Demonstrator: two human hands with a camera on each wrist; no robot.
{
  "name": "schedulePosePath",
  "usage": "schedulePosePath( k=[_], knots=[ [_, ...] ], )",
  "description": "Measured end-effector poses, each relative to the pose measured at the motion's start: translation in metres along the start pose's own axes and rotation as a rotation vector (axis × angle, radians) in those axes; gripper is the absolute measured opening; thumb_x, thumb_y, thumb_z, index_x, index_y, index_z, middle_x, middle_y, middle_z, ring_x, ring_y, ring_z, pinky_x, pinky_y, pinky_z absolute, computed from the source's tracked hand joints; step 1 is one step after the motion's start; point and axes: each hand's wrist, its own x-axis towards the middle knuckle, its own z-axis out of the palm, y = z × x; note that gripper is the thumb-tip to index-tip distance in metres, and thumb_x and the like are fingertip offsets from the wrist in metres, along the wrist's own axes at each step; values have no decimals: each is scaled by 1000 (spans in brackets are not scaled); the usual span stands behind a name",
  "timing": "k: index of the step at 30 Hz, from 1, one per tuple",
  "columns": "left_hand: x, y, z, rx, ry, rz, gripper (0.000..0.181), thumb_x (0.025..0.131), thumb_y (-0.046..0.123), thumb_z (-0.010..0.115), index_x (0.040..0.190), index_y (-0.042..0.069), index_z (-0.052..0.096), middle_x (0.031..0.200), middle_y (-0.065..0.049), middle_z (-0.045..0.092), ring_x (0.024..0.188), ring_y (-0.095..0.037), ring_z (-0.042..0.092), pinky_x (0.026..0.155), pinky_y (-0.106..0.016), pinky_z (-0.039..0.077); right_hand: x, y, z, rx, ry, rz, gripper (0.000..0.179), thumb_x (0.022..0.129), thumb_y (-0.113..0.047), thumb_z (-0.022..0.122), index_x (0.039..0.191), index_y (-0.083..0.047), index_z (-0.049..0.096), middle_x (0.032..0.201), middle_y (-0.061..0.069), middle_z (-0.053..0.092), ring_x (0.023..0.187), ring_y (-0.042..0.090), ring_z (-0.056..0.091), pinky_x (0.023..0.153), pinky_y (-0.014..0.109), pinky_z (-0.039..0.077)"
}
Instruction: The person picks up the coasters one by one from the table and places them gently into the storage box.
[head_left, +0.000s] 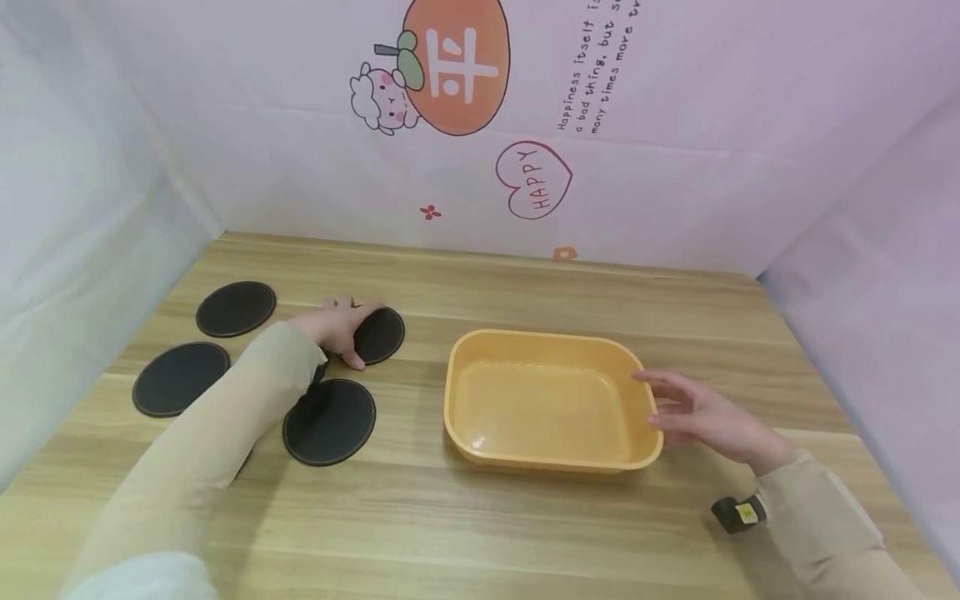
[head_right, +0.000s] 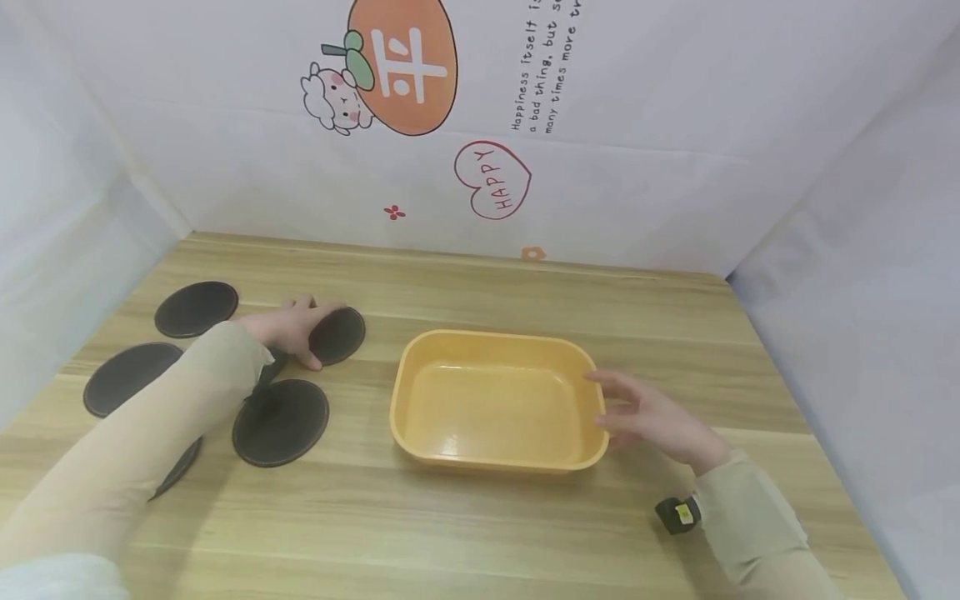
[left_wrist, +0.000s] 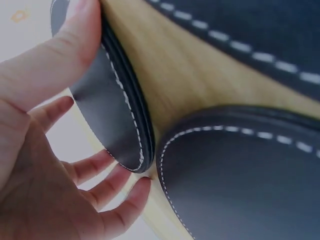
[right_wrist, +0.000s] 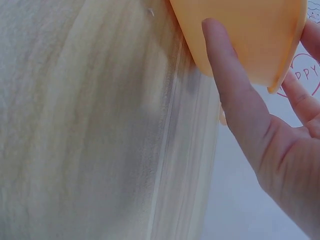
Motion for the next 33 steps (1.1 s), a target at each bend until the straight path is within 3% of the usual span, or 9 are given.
schedulePosePath(
  k=[7,11,16,18,20,24,27,30,33],
  knots=[
    [3,-8,-3,-35,3,16,110,65,32,88,148,12,19,134,-34,28,121,-49,29,98,-60,35,0,0,1,16,-1,-10,67,92,-9,59,144,6,19,139,43,23,100,10,63,79,35,56],
    [5,-12,-3,-84,20,29,107,66,26,88,148,8,21,132,-36,30,118,-49,37,97,-59,38,1,0,1,32,-7,-19,66,92,-8,59,144,5,19,139,43,23,100,12,64,78,37,57],
    [5,-19,-3,-155,57,124,94,72,16,83,144,-2,25,135,-37,36,122,-49,39,99,-57,38,1,2,0,42,-12,-21,65,93,-7,58,144,5,19,138,43,23,100,13,64,78,38,57],
    [5,-22,-2,-238,45,143,86,77,12,79,144,-2,26,137,-36,36,120,-46,42,96,-51,43,1,2,0,44,-14,-19,65,93,-7,58,144,5,19,139,43,23,100,14,64,78,38,57],
    [5,-25,-2,-358,12,141,79,83,9,73,145,1,26,140,-36,32,110,-40,52,84,-43,50,1,2,0,47,-18,-15,65,93,-7,58,144,5,19,139,43,22,101,14,64,79,39,57],
    [6,-30,-1,-576,-51,116,70,90,3,62,148,5,23,141,-38,28,90,-25,61,63,-28,51,1,1,0,44,-22,-11,66,93,-7,58,144,6,18,139,43,22,102,13,64,79,40,57],
    [5,-30,0,-683,-74,129,68,91,-1,58,148,3,20,141,-38,29,99,-31,63,69,-26,54,1,0,0,40,-18,-8,66,93,-7,58,144,6,18,138,43,23,101,12,63,78,40,57],
    [5,-30,2,-774,-85,134,66,92,-4,54,148,0,18,144,-37,26,114,-40,56,78,-28,56,0,-1,0,33,-12,-5,66,93,-8,58,144,6,19,138,43,23,101,11,63,78,40,57],
    [1,-30,6,-839,-91,117,66,93,-4,53,148,-3,16,147,-37,21,116,-39,55,79,-31,56,1,0,1,39,-5,-5,66,93,-8,59,144,6,20,139,42,24,101,11,63,78,40,57]
  ],
)
